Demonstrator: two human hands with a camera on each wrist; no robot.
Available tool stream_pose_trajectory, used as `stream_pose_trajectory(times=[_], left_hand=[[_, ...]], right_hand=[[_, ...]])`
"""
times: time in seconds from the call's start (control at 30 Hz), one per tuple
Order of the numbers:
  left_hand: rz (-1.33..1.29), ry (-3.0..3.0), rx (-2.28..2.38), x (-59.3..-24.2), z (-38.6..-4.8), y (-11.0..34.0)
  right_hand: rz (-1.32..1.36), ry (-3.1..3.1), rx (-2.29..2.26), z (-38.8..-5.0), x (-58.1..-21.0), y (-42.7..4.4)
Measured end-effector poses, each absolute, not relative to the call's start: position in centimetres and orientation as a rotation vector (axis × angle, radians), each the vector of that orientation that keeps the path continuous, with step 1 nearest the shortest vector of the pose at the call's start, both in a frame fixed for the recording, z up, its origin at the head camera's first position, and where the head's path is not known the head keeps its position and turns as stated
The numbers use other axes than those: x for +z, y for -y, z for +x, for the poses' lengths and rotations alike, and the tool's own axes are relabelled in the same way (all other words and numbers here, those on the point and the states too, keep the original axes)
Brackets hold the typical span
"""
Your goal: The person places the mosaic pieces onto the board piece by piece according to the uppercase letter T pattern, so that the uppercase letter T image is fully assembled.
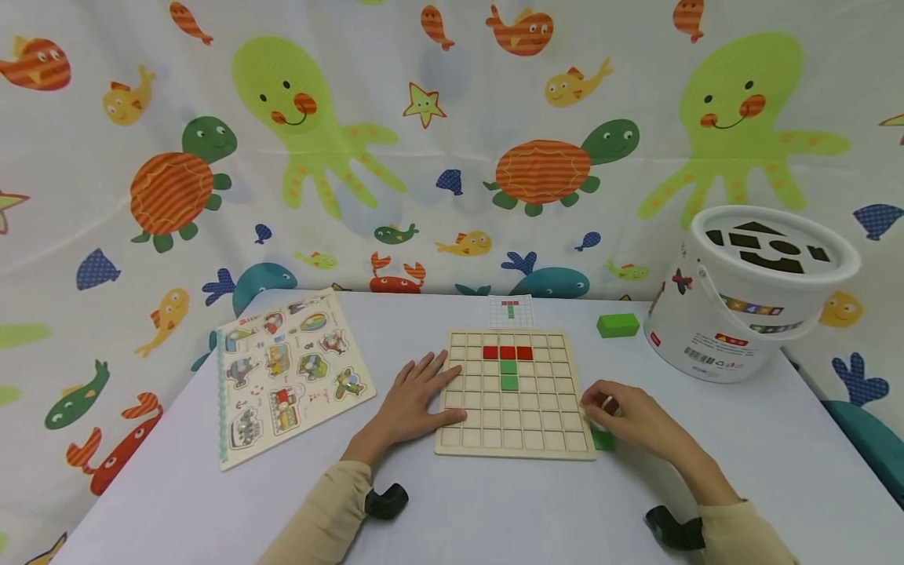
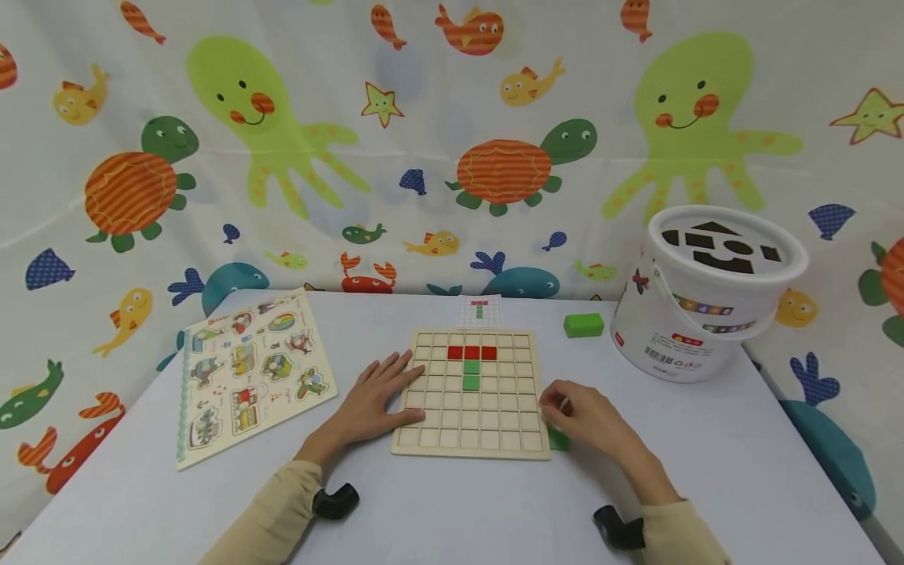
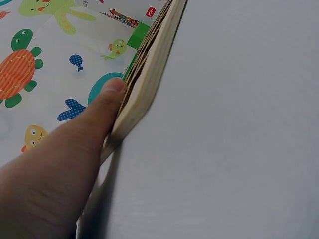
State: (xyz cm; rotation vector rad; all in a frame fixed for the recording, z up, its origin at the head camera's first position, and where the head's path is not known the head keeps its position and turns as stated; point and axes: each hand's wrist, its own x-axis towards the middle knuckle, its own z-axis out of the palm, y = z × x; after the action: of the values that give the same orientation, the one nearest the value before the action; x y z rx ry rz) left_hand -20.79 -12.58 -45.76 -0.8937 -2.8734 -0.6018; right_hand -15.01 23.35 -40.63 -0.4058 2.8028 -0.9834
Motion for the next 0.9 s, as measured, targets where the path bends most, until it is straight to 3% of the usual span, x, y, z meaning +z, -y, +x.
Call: stream_pose_trajectory(times=[0.33,0.9], left_hand=[[-0.883,2.883,-0.613,-45.6,-20.6,12.7],[-0.897,2.861,-0.636,-45.4,-20.5,12.6]], right_hand=[[-0.606,-2.794,-0.835,-13.2,-40.6,-24.8],[-0.518,-2.971,-0.565,-12.2,-40.5,-24.5]])
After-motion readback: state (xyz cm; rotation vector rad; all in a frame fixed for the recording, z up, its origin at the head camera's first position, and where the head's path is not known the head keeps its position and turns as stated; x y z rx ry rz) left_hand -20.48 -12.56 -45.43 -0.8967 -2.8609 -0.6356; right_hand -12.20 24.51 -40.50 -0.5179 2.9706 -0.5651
